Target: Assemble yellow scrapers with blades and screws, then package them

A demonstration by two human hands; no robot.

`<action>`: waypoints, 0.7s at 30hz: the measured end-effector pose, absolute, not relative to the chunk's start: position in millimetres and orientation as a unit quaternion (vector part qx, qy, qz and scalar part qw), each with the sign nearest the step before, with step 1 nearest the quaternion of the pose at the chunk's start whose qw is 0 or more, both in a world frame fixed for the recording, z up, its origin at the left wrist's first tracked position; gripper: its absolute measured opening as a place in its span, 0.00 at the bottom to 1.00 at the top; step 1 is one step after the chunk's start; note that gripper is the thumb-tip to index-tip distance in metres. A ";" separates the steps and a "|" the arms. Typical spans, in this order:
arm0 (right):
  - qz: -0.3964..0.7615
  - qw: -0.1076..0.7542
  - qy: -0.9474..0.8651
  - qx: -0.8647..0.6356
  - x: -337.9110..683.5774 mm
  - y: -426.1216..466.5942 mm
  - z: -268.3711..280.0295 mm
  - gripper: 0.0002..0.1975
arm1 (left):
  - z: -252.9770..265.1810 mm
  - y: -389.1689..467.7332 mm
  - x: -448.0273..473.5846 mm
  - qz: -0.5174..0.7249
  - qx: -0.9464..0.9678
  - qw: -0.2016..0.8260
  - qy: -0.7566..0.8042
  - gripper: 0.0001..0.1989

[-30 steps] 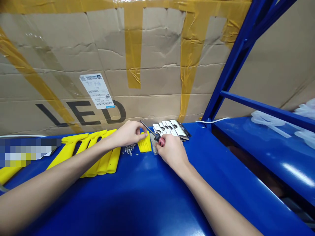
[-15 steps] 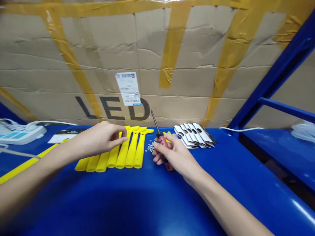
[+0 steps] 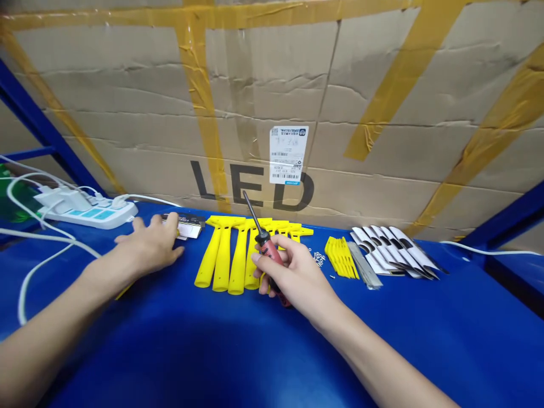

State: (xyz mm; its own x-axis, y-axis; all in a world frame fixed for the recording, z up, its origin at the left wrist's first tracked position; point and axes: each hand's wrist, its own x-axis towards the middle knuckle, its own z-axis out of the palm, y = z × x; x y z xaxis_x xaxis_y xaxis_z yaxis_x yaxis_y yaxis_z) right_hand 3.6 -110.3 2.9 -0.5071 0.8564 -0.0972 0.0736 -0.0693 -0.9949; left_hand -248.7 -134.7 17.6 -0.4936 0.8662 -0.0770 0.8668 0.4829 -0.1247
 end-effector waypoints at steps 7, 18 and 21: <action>0.627 0.315 -0.607 -0.373 3.3 -113.0 4.6 0.15 | 12.1 -117.0 -282.9 -0.071 0.489 0.044 0.868 0.32; 0.544 0.487 -0.518 -0.447 87.1 -78.5 17.6 0.09 | 56.7 -121.4 -193.5 0.227 0.734 -0.082 0.635 0.16; 0.494 0.515 -0.489 -0.501 123.3 -66.5 14.0 0.08 | 52.5 -119.5 -130.8 0.172 0.846 0.057 0.501 0.14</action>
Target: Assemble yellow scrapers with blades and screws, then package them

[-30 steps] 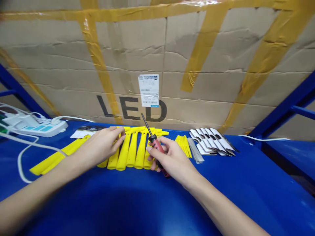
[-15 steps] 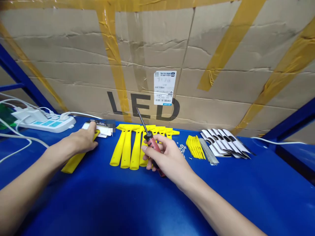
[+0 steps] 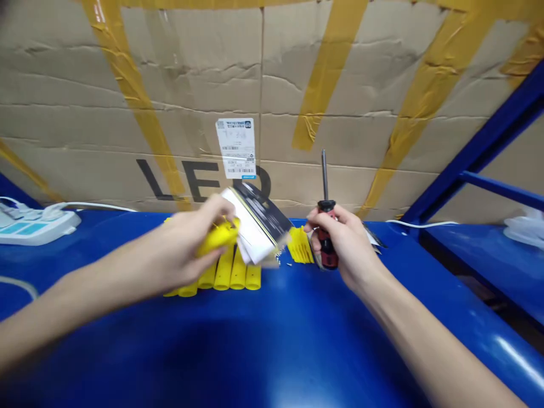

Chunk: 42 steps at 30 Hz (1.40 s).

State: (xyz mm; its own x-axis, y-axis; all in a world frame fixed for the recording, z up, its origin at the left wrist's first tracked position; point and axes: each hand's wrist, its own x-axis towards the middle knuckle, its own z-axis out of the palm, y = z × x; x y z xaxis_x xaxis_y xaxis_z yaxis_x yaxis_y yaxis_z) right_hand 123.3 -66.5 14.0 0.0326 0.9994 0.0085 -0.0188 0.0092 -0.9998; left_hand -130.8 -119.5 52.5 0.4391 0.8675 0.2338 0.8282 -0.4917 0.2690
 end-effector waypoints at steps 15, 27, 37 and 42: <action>0.442 0.496 -0.541 -0.515 204.2 -52.9 -17.6 0.08 | 23.7 -115.5 -0.6 -0.029 0.917 0.153 0.366 0.07; 0.470 0.469 -0.538 -0.519 198.4 -57.9 -18.7 0.09 | 40.4 -116.4 -10.9 -0.001 0.910 0.152 0.385 0.13; 0.521 0.458 -0.501 -0.518 189.2 -72.7 -7.3 0.19 | 41.8 -70.9 -51.9 0.174 0.899 0.025 0.401 0.15; 0.545 0.440 -0.536 -0.471 188.8 -76.2 -10.5 0.16 | 33.8 -68.5 -50.6 0.213 0.907 0.046 0.360 0.27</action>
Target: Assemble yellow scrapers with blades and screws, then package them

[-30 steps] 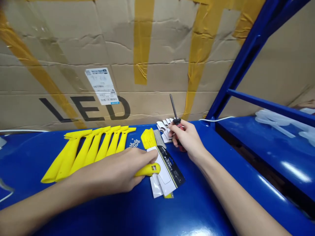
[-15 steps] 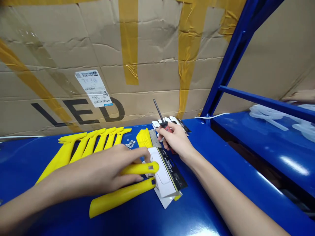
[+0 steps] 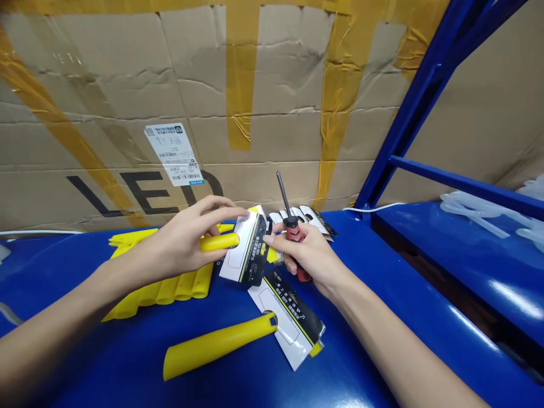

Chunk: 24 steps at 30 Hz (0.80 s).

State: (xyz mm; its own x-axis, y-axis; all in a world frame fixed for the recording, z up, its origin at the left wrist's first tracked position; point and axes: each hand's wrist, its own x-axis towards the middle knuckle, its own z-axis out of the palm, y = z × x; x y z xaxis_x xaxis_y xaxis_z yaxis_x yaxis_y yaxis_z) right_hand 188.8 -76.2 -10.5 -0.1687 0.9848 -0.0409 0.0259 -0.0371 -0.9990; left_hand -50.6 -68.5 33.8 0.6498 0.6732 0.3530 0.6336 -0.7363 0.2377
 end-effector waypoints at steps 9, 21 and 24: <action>0.585 0.421 -0.528 -0.450 194.0 -72.2 -11.3 0.16 | 49.0 -90.3 -47.6 0.127 0.945 0.088 0.289 0.39; 0.590 0.454 -0.506 -0.436 192.7 -74.0 -8.9 0.17 | 45.9 -90.0 -37.6 0.145 0.908 -0.024 0.393 0.39; 0.587 0.471 -0.486 -0.444 200.0 -71.3 -6.4 0.19 | 47.1 -86.7 -40.9 0.142 0.891 -0.026 0.431 0.41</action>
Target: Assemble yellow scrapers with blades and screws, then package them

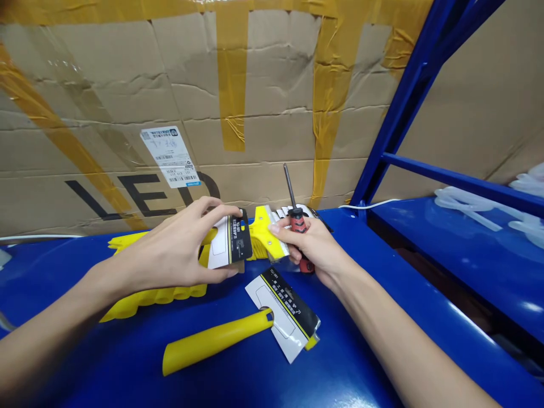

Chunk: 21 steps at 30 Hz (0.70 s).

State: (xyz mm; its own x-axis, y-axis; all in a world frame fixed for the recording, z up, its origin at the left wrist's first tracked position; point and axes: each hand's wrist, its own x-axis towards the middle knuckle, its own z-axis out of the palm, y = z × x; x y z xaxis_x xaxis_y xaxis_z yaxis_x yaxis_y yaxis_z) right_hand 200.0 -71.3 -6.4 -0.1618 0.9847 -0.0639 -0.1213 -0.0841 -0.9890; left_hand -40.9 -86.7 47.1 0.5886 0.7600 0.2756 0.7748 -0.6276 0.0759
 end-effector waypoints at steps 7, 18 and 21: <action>0.618 0.484 -0.424 -0.452 235.8 -61.1 4.0 0.15 | 50.4 -74.8 -50.5 -0.172 -0.844 -0.025 -0.508 0.39; 0.600 0.591 -0.319 -0.434 242.4 -55.0 7.0 0.05 | 46.6 -70.6 -49.4 -0.240 -0.817 -0.134 -0.507 0.35; 0.601 0.623 -0.268 -0.423 239.1 -53.2 5.8 0.02 | 45.3 -73.5 -40.6 -0.240 -0.809 -0.158 -0.513 0.33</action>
State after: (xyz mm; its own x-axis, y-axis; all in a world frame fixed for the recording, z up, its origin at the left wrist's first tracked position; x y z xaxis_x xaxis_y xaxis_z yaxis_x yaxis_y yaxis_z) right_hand 239.1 -53.2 5.8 0.1336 0.9755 -0.1748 -0.5228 -0.0805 -0.8487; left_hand -40.6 -73.5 45.3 0.3586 0.9059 0.2252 0.7543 -0.4233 0.5018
